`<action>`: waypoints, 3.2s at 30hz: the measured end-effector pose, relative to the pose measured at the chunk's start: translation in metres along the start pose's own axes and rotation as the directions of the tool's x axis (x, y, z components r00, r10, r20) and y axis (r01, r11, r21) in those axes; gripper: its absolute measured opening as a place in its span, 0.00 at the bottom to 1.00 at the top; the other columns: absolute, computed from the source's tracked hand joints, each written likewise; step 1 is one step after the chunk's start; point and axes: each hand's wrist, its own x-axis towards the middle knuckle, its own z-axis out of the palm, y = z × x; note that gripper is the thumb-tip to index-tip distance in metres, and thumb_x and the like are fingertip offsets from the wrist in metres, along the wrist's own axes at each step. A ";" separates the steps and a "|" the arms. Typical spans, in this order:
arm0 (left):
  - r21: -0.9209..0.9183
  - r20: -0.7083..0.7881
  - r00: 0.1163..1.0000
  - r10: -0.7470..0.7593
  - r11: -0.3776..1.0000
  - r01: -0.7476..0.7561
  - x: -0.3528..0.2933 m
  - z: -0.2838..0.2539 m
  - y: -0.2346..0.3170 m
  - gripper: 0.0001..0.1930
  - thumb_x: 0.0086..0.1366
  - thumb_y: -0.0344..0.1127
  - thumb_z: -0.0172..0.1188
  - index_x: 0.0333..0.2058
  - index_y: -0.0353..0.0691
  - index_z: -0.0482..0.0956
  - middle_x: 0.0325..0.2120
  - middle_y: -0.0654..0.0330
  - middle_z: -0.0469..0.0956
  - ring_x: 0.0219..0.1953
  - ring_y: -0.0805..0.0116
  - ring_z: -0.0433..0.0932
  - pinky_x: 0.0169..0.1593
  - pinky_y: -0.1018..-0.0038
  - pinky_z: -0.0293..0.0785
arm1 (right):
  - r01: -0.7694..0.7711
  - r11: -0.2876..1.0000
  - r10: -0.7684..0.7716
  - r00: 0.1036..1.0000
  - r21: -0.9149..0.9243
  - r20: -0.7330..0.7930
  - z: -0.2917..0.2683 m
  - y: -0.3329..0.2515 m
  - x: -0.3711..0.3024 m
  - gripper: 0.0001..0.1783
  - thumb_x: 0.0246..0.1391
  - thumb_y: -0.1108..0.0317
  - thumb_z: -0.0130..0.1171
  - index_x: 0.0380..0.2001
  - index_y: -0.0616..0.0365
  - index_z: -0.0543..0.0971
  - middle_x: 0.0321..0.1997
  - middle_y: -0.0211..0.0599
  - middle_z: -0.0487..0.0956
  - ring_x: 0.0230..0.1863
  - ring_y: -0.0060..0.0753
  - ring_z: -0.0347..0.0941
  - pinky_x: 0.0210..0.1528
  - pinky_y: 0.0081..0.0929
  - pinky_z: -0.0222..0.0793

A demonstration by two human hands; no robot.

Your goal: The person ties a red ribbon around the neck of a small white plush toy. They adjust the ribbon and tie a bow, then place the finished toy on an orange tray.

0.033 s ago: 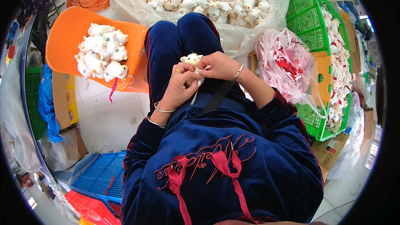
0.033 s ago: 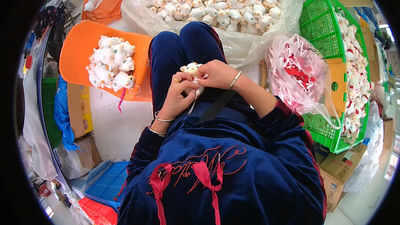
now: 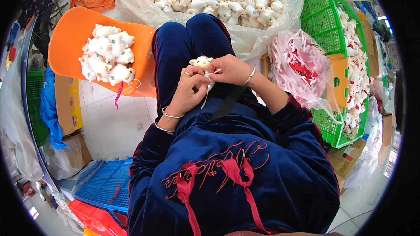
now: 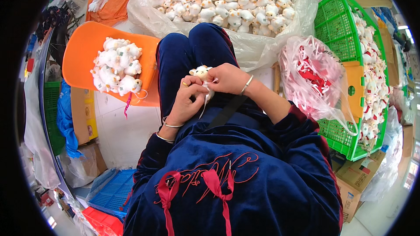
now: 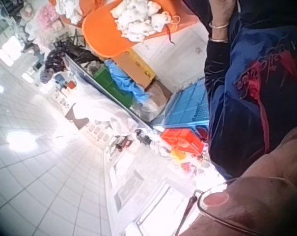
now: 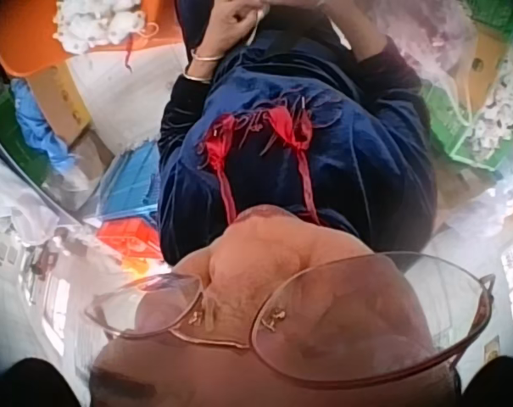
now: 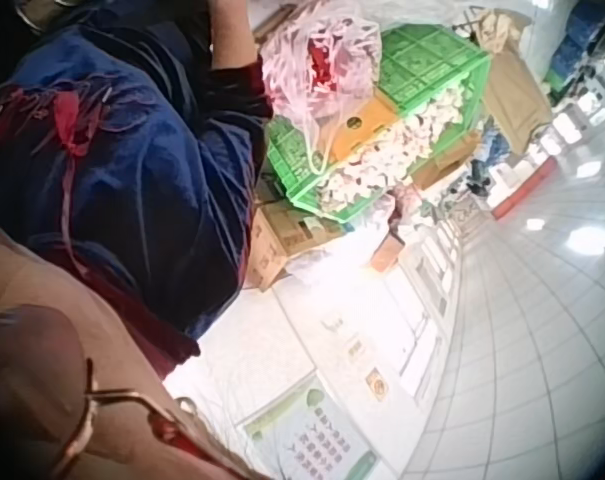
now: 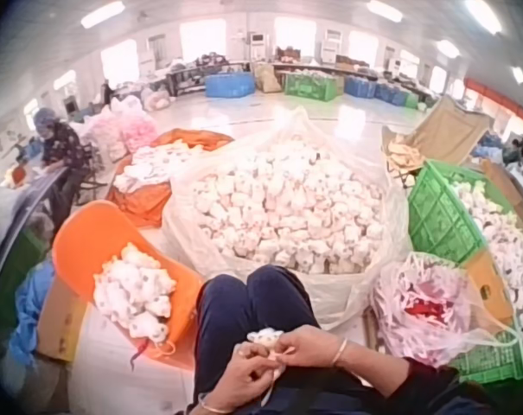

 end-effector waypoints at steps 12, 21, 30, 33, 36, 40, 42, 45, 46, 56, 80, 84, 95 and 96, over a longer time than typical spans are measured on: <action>-0.075 -0.140 0.978 -0.157 0.986 0.148 0.016 0.005 -0.005 0.10 0.67 0.24 0.58 0.46 0.36 0.83 0.35 0.53 0.78 0.39 0.57 0.78 0.45 0.68 0.75 | 0.248 0.939 -0.329 0.852 -0.239 -0.408 0.031 0.009 0.001 0.04 0.54 0.68 0.65 0.31 0.55 0.81 0.28 0.38 0.80 0.30 0.45 0.80 0.32 0.38 0.76; 0.180 -0.146 0.981 -0.124 0.972 0.150 0.020 0.003 -0.003 0.06 0.61 0.26 0.68 0.35 0.36 0.81 0.29 0.58 0.77 0.31 0.65 0.77 0.37 0.73 0.74 | 0.220 0.945 -0.292 0.900 -0.241 -0.325 0.026 0.009 0.003 0.06 0.54 0.68 0.63 0.31 0.55 0.76 0.30 0.39 0.77 0.34 0.48 0.79 0.35 0.43 0.75; 0.082 -0.124 0.986 -0.108 0.990 0.118 0.018 -0.001 -0.003 0.06 0.61 0.26 0.68 0.36 0.36 0.81 0.28 0.58 0.78 0.31 0.64 0.78 0.37 0.71 0.75 | 0.154 0.966 -0.234 0.865 -0.209 -0.444 0.036 -0.003 0.001 0.07 0.53 0.69 0.64 0.30 0.55 0.75 0.29 0.40 0.78 0.32 0.48 0.79 0.33 0.41 0.74; -0.032 -0.148 0.961 -0.234 0.972 0.232 0.017 0.000 -0.002 0.07 0.61 0.27 0.68 0.39 0.38 0.83 0.30 0.56 0.81 0.32 0.59 0.80 0.38 0.68 0.77 | 0.185 0.961 -0.264 0.829 -0.205 -0.494 0.044 0.002 0.003 0.07 0.53 0.70 0.65 0.30 0.55 0.75 0.29 0.40 0.79 0.30 0.48 0.79 0.31 0.39 0.75; -0.031 -0.130 0.960 -0.248 0.969 0.246 0.021 -0.003 0.000 0.09 0.64 0.26 0.66 0.43 0.39 0.84 0.32 0.56 0.82 0.33 0.63 0.81 0.39 0.70 0.78 | 0.250 0.949 -0.314 0.810 -0.193 -0.496 0.048 0.008 0.005 0.06 0.53 0.71 0.65 0.31 0.55 0.77 0.29 0.40 0.79 0.31 0.47 0.80 0.32 0.38 0.75; 0.197 -0.091 0.996 -0.019 0.980 0.037 0.026 -0.009 0.000 0.10 0.64 0.25 0.65 0.45 0.38 0.84 0.34 0.56 0.83 0.34 0.66 0.82 0.40 0.72 0.78 | 0.280 0.945 -0.326 0.797 -0.167 -0.509 0.046 0.006 0.003 0.06 0.54 0.71 0.66 0.34 0.54 0.79 0.30 0.40 0.80 0.31 0.47 0.80 0.33 0.37 0.76; 0.240 -0.096 0.995 0.035 0.971 -0.011 0.025 -0.009 -0.001 0.10 0.63 0.25 0.65 0.43 0.38 0.84 0.33 0.56 0.82 0.34 0.64 0.82 0.40 0.71 0.78 | 0.289 0.946 -0.323 0.787 -0.148 -0.525 0.047 0.008 0.003 0.06 0.53 0.71 0.66 0.34 0.55 0.79 0.30 0.40 0.81 0.31 0.47 0.80 0.33 0.37 0.76; 0.197 -0.117 0.993 -0.028 0.979 0.051 0.023 -0.006 -0.003 0.07 0.62 0.24 0.64 0.40 0.37 0.82 0.32 0.56 0.81 0.33 0.62 0.81 0.40 0.71 0.78 | 0.250 0.961 -0.275 0.852 -0.115 -0.446 0.047 0.005 -0.001 0.06 0.53 0.70 0.67 0.34 0.55 0.79 0.30 0.41 0.81 0.32 0.47 0.81 0.33 0.38 0.77; 0.187 -0.117 0.992 -0.056 0.979 0.078 0.023 -0.005 -0.001 0.06 0.61 0.24 0.63 0.38 0.36 0.81 0.31 0.56 0.80 0.33 0.62 0.81 0.39 0.71 0.78 | 0.259 0.959 -0.284 0.850 -0.117 -0.444 0.048 0.005 -0.002 0.06 0.53 0.70 0.67 0.34 0.55 0.80 0.30 0.41 0.81 0.31 0.47 0.81 0.33 0.38 0.77; -0.552 0.038 0.895 -0.444 0.737 0.389 0.019 -0.031 -0.011 0.04 0.62 0.23 0.59 0.35 0.34 0.75 0.37 0.58 0.79 0.35 0.75 0.76 0.42 0.76 0.76 | 0.222 0.968 -0.250 0.867 -0.116 -0.432 0.047 0.006 -0.004 0.07 0.53 0.71 0.67 0.32 0.56 0.78 0.28 0.42 0.80 0.30 0.48 0.80 0.32 0.38 0.76; 0.112 0.067 0.879 -0.472 0.879 0.463 0.024 -0.035 0.023 0.11 0.65 0.31 0.66 0.44 0.34 0.81 0.37 0.58 0.85 0.35 0.73 0.81 0.39 0.77 0.77 | 0.281 0.952 -0.307 0.854 -0.126 -0.421 0.046 0.006 -0.004 0.06 0.52 0.71 0.67 0.34 0.55 0.80 0.29 0.41 0.81 0.31 0.47 0.81 0.33 0.39 0.76; 0.104 0.039 0.905 -0.424 0.903 0.418 0.023 -0.032 0.012 0.08 0.66 0.31 0.65 0.40 0.34 0.79 0.32 0.61 0.83 0.31 0.74 0.80 0.34 0.78 0.75 | 0.270 0.955 -0.297 0.856 -0.124 -0.423 0.048 0.008 -0.004 0.06 0.52 0.70 0.67 0.34 0.55 0.80 0.29 0.41 0.81 0.31 0.47 0.81 0.33 0.39 0.76; -0.138 0.283 0.637 -0.717 0.627 0.767 0.035 -0.040 -0.006 0.17 0.74 0.44 0.57 0.30 0.38 0.83 0.17 0.70 0.73 0.17 0.83 0.67 0.21 0.82 0.59 | 0.311 0.940 -0.340 0.856 -0.139 -0.389 0.046 0.004 -0.004 0.10 0.54 0.70 0.66 0.40 0.53 0.83 0.33 0.41 0.82 0.34 0.47 0.82 0.35 0.39 0.77; -0.095 0.289 0.658 -0.696 0.663 0.743 0.037 -0.041 -0.004 0.17 0.73 0.43 0.58 0.30 0.37 0.84 0.18 0.70 0.74 0.17 0.83 0.67 0.22 0.81 0.60 | 0.316 0.939 -0.344 0.856 -0.136 -0.386 0.045 0.004 -0.004 0.10 0.54 0.70 0.66 0.41 0.53 0.83 0.33 0.41 0.82 0.34 0.47 0.82 0.35 0.39 0.77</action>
